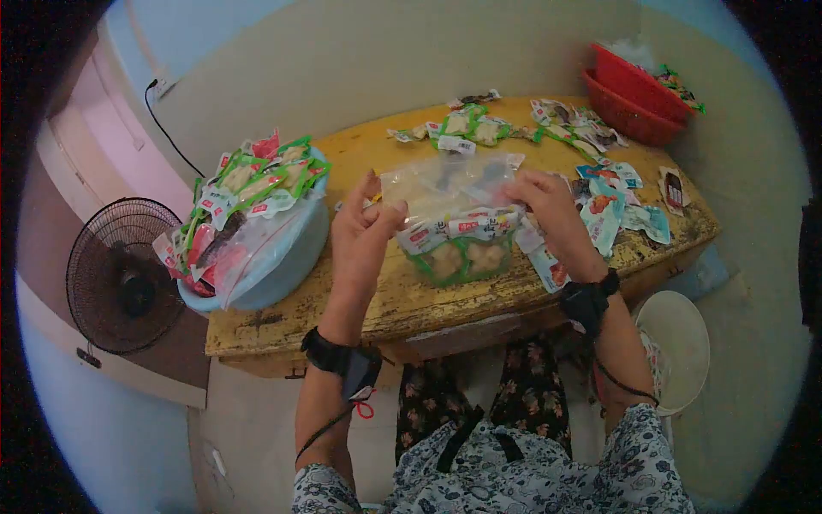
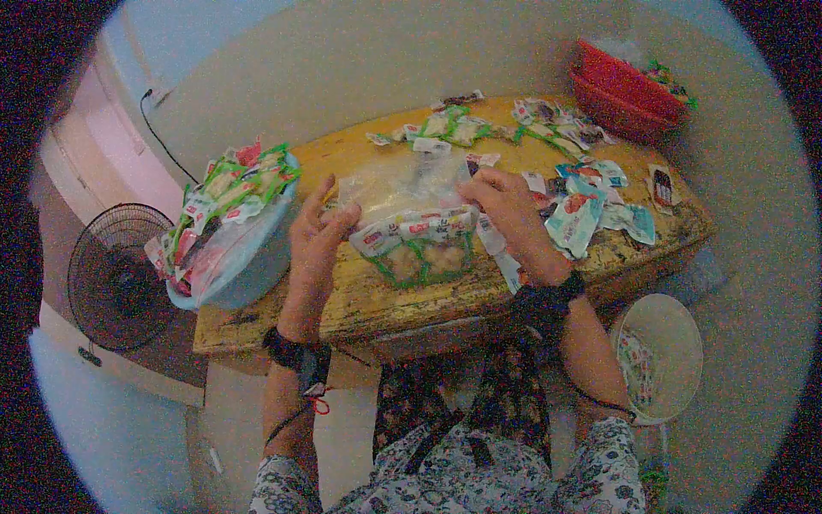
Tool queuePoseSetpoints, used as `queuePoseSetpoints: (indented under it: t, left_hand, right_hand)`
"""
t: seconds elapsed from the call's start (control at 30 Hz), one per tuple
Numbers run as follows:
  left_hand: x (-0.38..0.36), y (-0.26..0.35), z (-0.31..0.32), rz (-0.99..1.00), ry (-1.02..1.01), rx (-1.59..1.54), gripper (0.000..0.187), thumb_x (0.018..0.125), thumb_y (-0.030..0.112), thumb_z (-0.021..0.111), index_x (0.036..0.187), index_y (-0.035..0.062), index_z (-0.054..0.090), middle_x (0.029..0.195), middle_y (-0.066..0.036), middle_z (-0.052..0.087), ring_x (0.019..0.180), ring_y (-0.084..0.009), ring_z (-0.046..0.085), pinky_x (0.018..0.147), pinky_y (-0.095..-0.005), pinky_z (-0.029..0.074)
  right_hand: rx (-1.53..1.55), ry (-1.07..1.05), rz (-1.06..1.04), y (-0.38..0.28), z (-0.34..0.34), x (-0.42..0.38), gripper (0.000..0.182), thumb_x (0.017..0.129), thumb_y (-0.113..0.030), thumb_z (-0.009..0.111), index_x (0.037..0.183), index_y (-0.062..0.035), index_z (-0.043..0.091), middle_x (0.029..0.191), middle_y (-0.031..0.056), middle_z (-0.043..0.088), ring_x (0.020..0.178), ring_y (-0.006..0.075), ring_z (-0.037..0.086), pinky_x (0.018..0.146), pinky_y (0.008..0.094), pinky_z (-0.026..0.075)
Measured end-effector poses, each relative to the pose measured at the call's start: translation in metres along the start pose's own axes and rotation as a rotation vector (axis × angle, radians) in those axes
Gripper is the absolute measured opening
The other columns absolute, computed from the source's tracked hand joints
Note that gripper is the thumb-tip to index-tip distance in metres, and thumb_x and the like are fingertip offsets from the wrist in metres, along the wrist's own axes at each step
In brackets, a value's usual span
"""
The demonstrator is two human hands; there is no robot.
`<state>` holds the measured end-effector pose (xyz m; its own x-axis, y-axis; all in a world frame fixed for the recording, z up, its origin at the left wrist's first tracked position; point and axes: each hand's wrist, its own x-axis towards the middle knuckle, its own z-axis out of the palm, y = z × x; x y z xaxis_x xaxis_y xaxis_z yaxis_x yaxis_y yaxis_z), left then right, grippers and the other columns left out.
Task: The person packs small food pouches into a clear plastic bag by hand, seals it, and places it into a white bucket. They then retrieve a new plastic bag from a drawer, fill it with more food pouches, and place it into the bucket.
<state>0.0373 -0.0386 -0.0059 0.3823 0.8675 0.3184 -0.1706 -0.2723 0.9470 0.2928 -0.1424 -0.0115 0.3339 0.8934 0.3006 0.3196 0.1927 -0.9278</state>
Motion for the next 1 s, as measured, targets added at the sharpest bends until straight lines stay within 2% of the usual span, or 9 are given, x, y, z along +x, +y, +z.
queuePoseSetpoints:
  t: [0.07,0.17,0.37,0.47,0.57,0.67,0.77,0.87,1.0]
  left_hand:
    - [0.002,-0.002,-0.004,0.002,-0.016,0.055,0.071,0.091,0.014,0.072,0.153,0.0026,0.04,0.094,-0.004,0.069,0.089,-0.0109,0.065,0.081,-0.0282,0.052]
    - [0.002,-0.001,-0.009,-0.029,-0.097,0.164,0.058,0.091,0.013,0.07,0.145,0.003,0.053,0.096,-0.005,0.071,0.093,-0.0134,0.066,0.086,-0.0304,0.052]
    - [0.002,-0.006,-0.017,0.009,-0.335,0.177,0.024,0.094,0.012,0.062,0.109,0.0009,0.076,0.103,-0.005,0.074,0.1,-0.0145,0.065,0.095,-0.0322,0.049]
    - [0.004,-0.017,-0.019,-0.04,-0.337,0.119,0.021,0.093,0.008,0.061,0.107,-0.0022,0.074,0.095,-0.003,0.072,0.093,-0.0107,0.064,0.087,-0.027,0.049]
    - [0.003,-0.026,-0.022,-0.027,-0.363,0.097,0.02,0.093,0.008,0.062,0.105,-0.0016,0.074,0.098,-0.004,0.072,0.095,-0.0112,0.064,0.088,-0.0269,0.049]
    - [0.006,-0.029,-0.031,-0.012,-0.433,0.184,0.02,0.093,0.008,0.062,0.106,0.0004,0.074,0.111,-0.009,0.07,0.106,-0.0143,0.063,0.094,-0.0296,0.048]
    - [-0.006,-0.023,-0.029,0.094,-0.4,0.133,0.021,0.093,0.01,0.062,0.109,0.0026,0.075,0.13,-0.015,0.063,0.121,-0.0203,0.057,0.103,-0.0341,0.044]
    - [-0.013,-0.021,-0.035,0.177,-0.454,0.22,0.023,0.095,0.013,0.062,0.113,0.0038,0.074,0.143,-0.017,0.054,0.133,-0.0252,0.05,0.108,-0.038,0.041]
    - [-0.015,-0.032,-0.037,0.081,-0.452,0.273,0.028,0.098,0.018,0.06,0.118,0.0018,0.071,0.14,-0.016,0.058,0.131,-0.0237,0.052,0.108,-0.0356,0.041]
  right_hand:
    - [0.029,-0.011,0.023,0.001,0.0,-0.003,0.022,0.096,-0.024,0.063,0.084,-0.0051,0.066,0.082,-0.0038,0.058,0.078,0.0064,0.053,0.073,0.0255,0.044]
    - [-0.025,-0.003,0.09,0.015,0.0,-0.003,0.02,0.095,-0.025,0.063,0.085,-0.0079,0.064,0.087,-0.0039,0.058,0.08,0.0062,0.053,0.072,0.0264,0.045]
    - [-0.048,-0.004,0.083,0.018,-0.005,-0.009,0.015,0.094,-0.019,0.066,0.103,-0.0071,0.067,0.1,-0.0003,0.064,0.093,0.0098,0.058,0.082,0.0292,0.049]
    - [-0.386,0.365,-0.369,-0.001,0.004,-0.012,0.022,0.091,-0.016,0.067,0.11,-0.005,0.067,0.112,0.0072,0.066,0.105,0.0184,0.062,0.089,0.0344,0.051]
    - [-0.629,0.203,-0.853,-0.042,0.008,-0.013,0.032,0.086,-0.018,0.071,0.115,-0.0053,0.065,0.121,0.0143,0.067,0.115,0.0332,0.062,0.099,0.0442,0.049]
    - [-0.791,-0.087,-0.917,-0.055,0.025,-0.019,0.038,0.087,-0.027,0.072,0.118,-0.0064,0.065,0.118,0.0147,0.068,0.111,0.0339,0.063,0.096,0.0453,0.05]
    - [-0.79,-0.389,-0.526,-0.054,0.027,-0.015,0.044,0.087,-0.031,0.074,0.122,-0.0065,0.066,0.106,0.0157,0.069,0.099,0.0338,0.065,0.086,0.0421,0.052]
    - [-0.667,-0.365,-0.556,-0.029,0.017,0.001,0.036,0.088,-0.035,0.072,0.115,-0.0098,0.071,0.096,0.0127,0.07,0.09,0.0325,0.066,0.078,0.0417,0.051]
    - [-0.634,-0.412,-0.492,-0.027,0.014,0.004,0.043,0.091,-0.052,0.064,0.091,-0.01,0.073,0.086,0.0148,0.069,0.084,0.0349,0.067,0.075,0.0471,0.051]
